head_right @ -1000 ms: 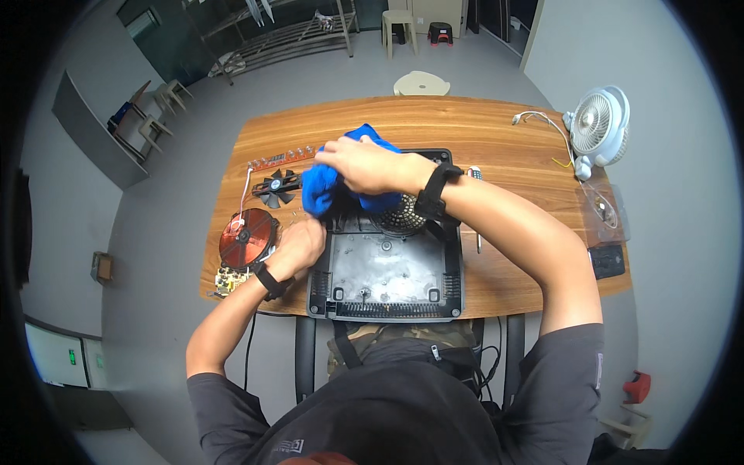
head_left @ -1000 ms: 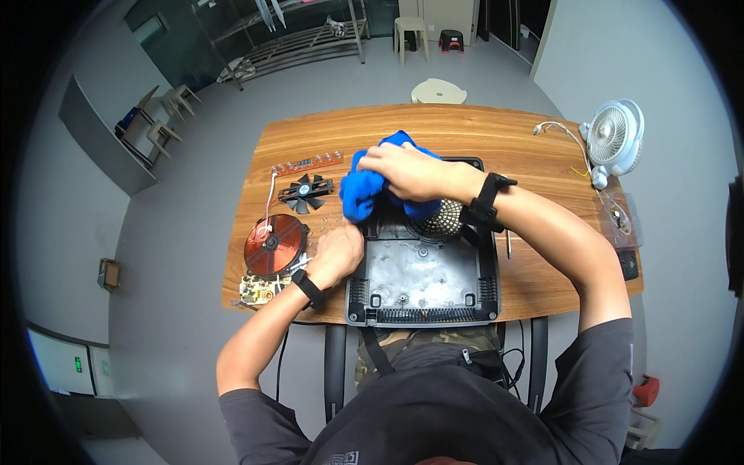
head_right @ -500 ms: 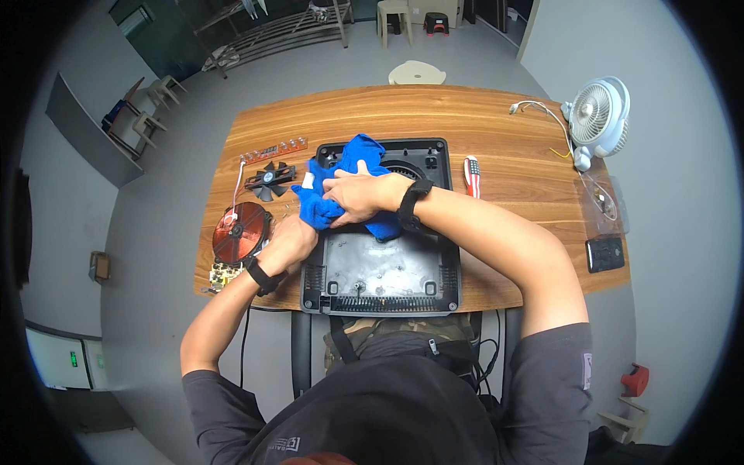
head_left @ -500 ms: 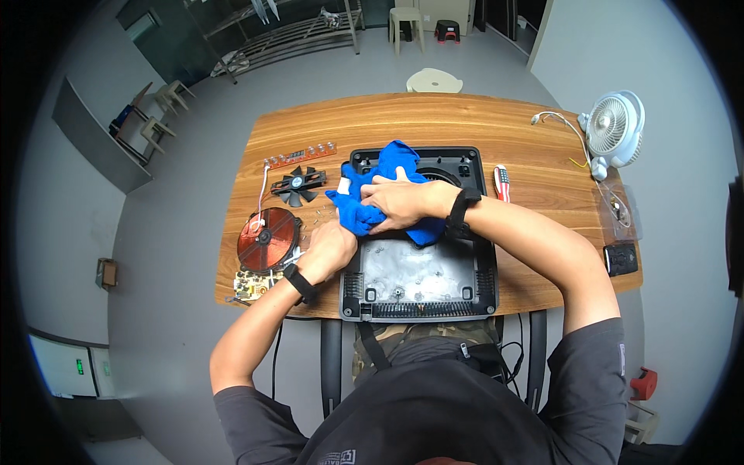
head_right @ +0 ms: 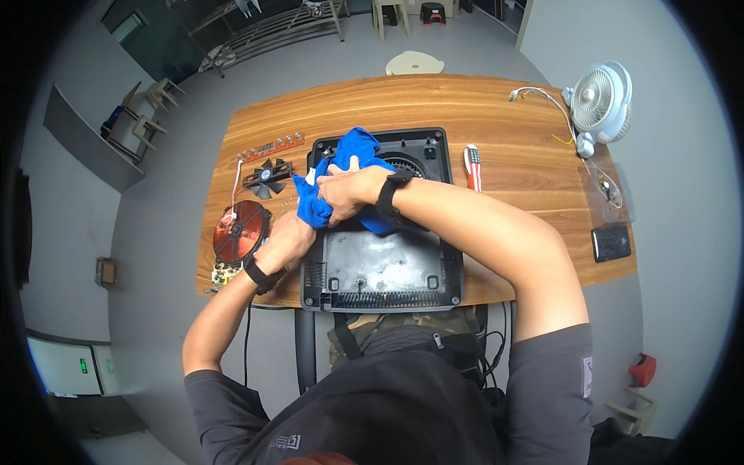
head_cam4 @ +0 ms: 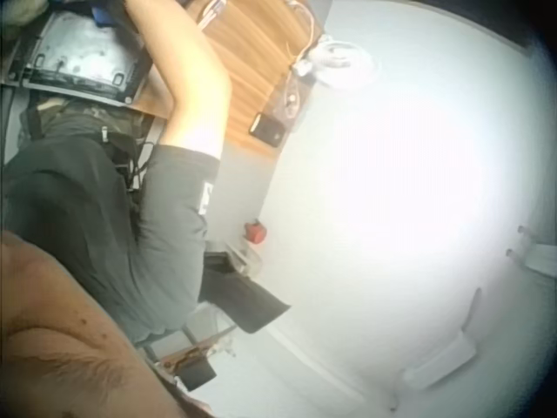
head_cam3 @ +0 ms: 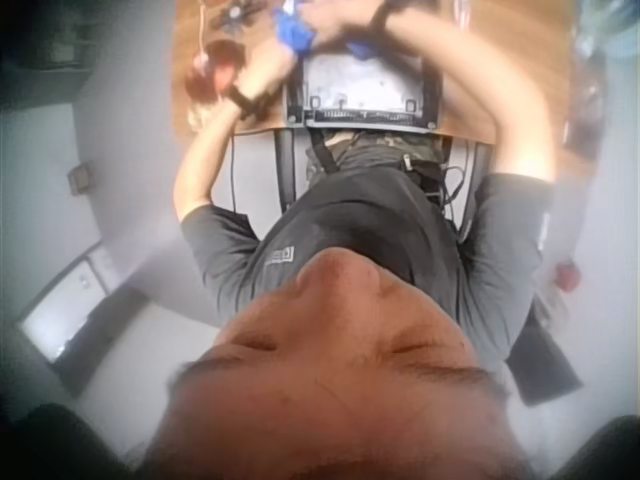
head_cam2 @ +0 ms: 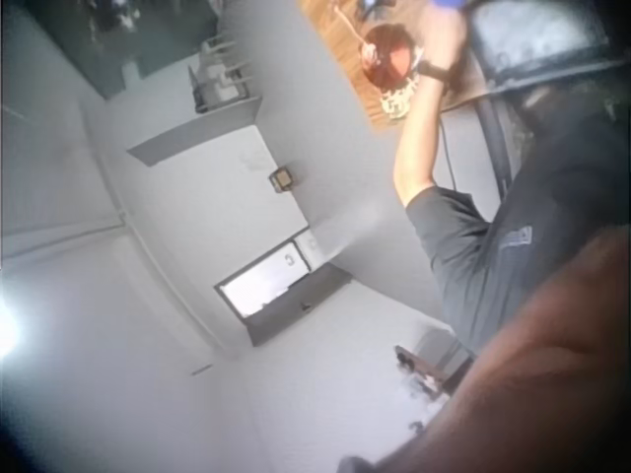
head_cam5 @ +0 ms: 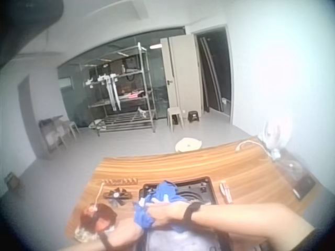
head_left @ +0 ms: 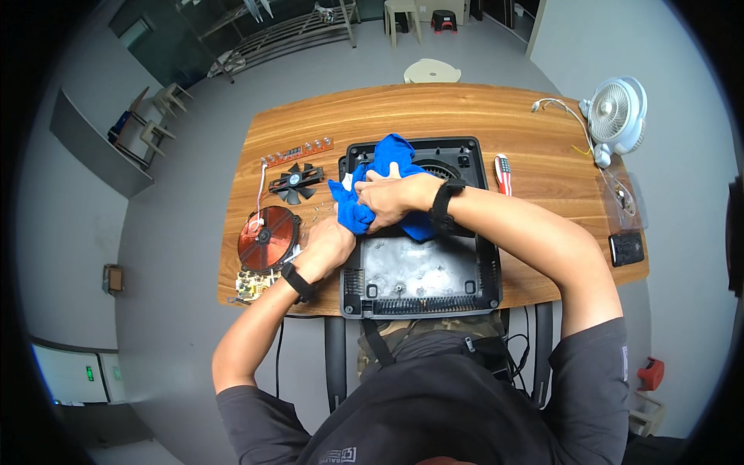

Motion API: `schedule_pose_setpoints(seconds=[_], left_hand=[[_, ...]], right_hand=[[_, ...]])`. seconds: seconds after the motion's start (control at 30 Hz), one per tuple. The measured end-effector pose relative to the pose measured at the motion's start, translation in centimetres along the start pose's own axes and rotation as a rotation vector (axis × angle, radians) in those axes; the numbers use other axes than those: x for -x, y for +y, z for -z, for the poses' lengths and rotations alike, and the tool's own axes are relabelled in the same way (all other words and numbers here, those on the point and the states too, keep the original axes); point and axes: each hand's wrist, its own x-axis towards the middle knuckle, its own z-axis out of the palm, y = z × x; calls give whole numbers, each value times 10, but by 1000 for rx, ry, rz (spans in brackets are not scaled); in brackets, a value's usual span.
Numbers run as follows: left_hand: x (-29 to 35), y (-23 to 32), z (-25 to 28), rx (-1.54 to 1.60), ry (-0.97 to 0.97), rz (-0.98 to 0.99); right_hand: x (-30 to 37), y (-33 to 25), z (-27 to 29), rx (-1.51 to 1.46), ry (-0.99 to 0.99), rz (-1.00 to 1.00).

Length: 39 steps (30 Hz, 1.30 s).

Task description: The person disassembles a black electronic device using a screwdriver, removes a fan, and wipes the interior and exterior with a blue cloth. They then reassemble the device by placing a copper-colored component and securing it with screws.

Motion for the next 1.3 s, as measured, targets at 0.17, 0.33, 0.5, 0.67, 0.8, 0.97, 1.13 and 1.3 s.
schedule_pose_setpoints(seconds=[0.17, 0.33, 0.5, 0.67, 0.8, 0.97, 1.13, 1.3], left_hand=[[3, 2, 1, 13, 26, -11], [3, -4, -6, 26, 60, -59], [-1, -10, -11, -109, 11, -41], [2, 6, -2, -36, -2, 89], [-1, 4, 0, -55, -37, 54], [-1, 0, -5, -17, -10, 82], [1, 6, 1, -61, -27, 41], [2, 5, 1, -73, -54, 58]], right_hand=[[-11, 19, -3, -24, 17, 164], [-4, 33, 1, -230, 5, 274], [15, 41, 19, -425, 151, 236], [44, 30, 41, -132, 339, 1], [51, 10, 13, 71, 281, 37], [55, 5, -16, 248, 283, 176], [49, 4, -33, 435, 325, 202], [48, 13, -27, 326, 271, 271]])
